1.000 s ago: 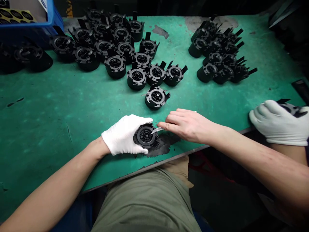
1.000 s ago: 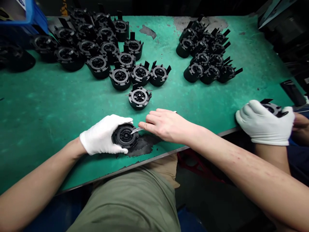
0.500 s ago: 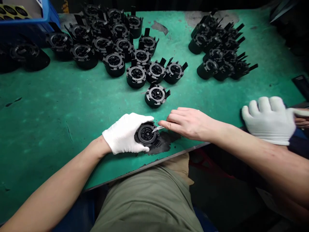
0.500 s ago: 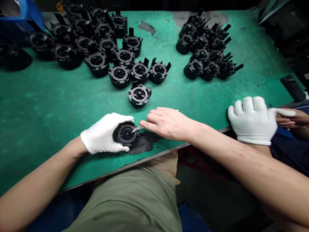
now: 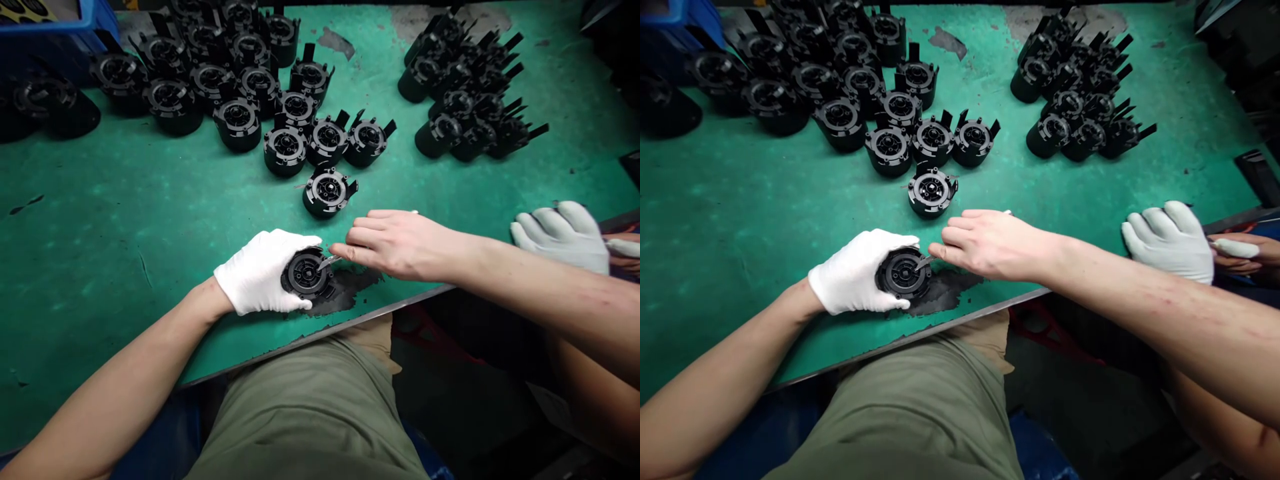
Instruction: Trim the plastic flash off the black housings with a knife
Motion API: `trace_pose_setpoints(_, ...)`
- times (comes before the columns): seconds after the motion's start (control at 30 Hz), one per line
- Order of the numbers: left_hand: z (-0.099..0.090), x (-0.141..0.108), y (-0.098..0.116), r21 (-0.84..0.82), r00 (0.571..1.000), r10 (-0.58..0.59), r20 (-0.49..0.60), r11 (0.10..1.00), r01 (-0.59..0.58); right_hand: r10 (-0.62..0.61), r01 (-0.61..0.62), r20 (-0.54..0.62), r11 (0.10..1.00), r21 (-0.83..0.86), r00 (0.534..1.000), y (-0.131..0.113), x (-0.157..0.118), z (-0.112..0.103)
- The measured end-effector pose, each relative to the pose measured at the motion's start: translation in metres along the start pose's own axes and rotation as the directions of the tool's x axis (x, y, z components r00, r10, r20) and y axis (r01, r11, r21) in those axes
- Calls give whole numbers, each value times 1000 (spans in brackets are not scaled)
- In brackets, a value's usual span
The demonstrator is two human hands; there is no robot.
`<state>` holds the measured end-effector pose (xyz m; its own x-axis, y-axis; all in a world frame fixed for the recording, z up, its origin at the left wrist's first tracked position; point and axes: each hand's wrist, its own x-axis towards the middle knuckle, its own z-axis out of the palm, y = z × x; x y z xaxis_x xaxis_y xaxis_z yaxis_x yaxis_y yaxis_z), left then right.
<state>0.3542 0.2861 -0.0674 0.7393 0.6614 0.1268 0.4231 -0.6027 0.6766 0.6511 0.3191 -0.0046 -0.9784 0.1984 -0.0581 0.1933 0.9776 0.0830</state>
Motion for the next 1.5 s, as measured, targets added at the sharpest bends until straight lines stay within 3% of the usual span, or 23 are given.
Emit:
trace_pose_setpoints(0.17,2,-1,-1,26,1000,4,-10,1000,-4,153,-153,15,988,10,988,-35,-5,-5)
trace_pose_setpoints(0.4,3,0,0,29,1000,7,-22,1000,-6,392,-392,-13,920,1,920,-77,-3,-5)
trace_pose_setpoints(0.8,4,-1,1,51,999,24,-46,998,-22,545,-545,30,839,-15,838,-108,3,-9)
trace_pose_setpoints(0.9,12,-3,3,75,992,64,-109,996,-56,641,-636,8,760,137,767,-113,1,-2)
trace_pose_setpoints(1.0,21,-4,6,85,972,85,-220,994,-67,785,-711,-30,576,403,619,-126,-2,7)
trace_pose_setpoints(1.07,24,-4,7,51,963,77,-259,997,-66,853,-694,-59,461,553,519,-141,-1,10)
trace_pose_setpoints(1.17,21,-4,7,-10,972,96,-214,995,-100,908,-637,-64,340,692,415,-167,6,9)
trace_pose_setpoints(1.27,14,-5,6,-15,988,117,-97,993,-119,921,-608,-34,284,742,389,-185,12,10)
trace_pose_setpoints(1.33,12,-5,7,-26,991,105,-82,994,-108,920,-604,-39,289,742,391,-187,13,12)
trace_pose_setpoints(1.5,22,-8,9,-106,964,-25,-265,994,-3,923,-621,-99,327,712,372,-171,11,17)
